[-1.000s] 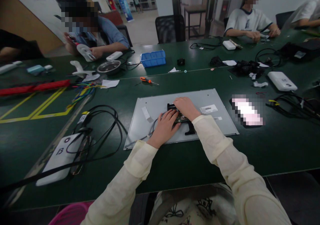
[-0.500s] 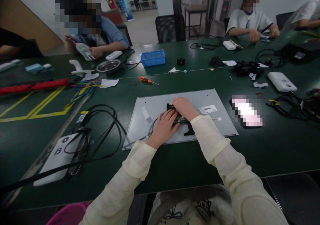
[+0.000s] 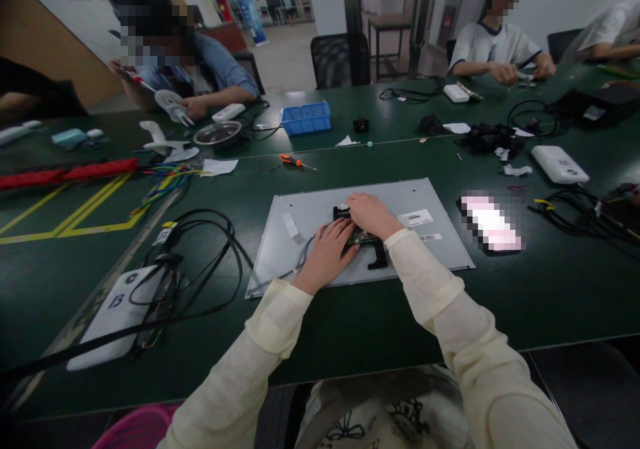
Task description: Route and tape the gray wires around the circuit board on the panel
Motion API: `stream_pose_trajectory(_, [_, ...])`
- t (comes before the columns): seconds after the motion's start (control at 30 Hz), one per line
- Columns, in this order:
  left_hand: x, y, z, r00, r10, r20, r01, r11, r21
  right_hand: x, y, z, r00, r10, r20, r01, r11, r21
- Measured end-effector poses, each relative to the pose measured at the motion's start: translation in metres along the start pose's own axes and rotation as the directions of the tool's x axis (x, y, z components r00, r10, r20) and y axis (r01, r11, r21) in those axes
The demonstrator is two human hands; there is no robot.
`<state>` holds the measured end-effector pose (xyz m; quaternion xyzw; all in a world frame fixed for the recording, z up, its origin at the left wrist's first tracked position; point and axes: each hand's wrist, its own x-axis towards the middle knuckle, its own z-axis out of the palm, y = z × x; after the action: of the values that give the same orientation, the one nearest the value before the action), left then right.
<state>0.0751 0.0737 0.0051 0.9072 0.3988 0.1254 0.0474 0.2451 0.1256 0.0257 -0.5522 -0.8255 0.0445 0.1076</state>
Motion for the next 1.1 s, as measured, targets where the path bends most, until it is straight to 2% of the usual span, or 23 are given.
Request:
stream_pose_trajectory(0.13, [-0.001,-0.001,0.0,1.0,0.015,-0.013,-0.015,1.0,0.004,-0.022,0.014,-0.016,0.993,0.04,-0.113,-0.029,0.995,0.096])
stream_pose_trajectory(0.27, [-0.001,0.0,-0.001,1.0,0.016,-0.006,-0.016,1.0,0.013,-0.063,0.051,-0.027,0.974,0.177,-0.141,-0.148,0.97,0.194])
stream_pose_trajectory(0.4, [-0.001,0.0,-0.003,1.0,0.011,0.012,-0.011,1.0,0.014,-0.098,0.09,-0.021,0.926,0.338,-0.167,-0.291,0.922,0.255])
stream_pose_trajectory(0.47, [-0.001,0.0,-0.002,1.0,0.011,0.008,-0.011,1.0,0.021,-0.107,0.099,-0.015,0.923,0.368,-0.115,-0.324,0.903,0.283])
stream_pose_trajectory(0.63, [-0.001,0.0,-0.001,1.0,0.014,-0.002,-0.014,0.999,0.033,-0.106,0.1,0.001,0.94,0.336,-0.049,-0.305,0.899,0.314])
stream_pose_trajectory(0.77, [0.0,0.0,0.0,1.0,0.01,0.008,-0.01,1.0,0.027,-0.104,0.096,0.007,0.935,0.35,-0.062,-0.312,0.891,0.329])
stream_pose_trajectory(0.9, [0.0,0.0,-0.001,1.0,0.01,0.007,-0.01,1.0,0.029,-0.107,0.09,0.005,0.917,0.386,-0.101,-0.323,0.866,0.383])
stream_pose_trajectory(1.0, [0.001,0.0,-0.001,1.0,0.015,0.002,-0.015,0.999,0.04,-0.108,0.08,-0.001,0.879,0.472,-0.068,-0.366,0.759,0.539])
stream_pose_trajectory(1.1, [0.002,0.002,-0.003,1.0,0.031,0.0,-0.031,0.998,0.054,-0.105,0.065,-0.004,0.841,0.539,0.057,-0.37,0.494,0.786])
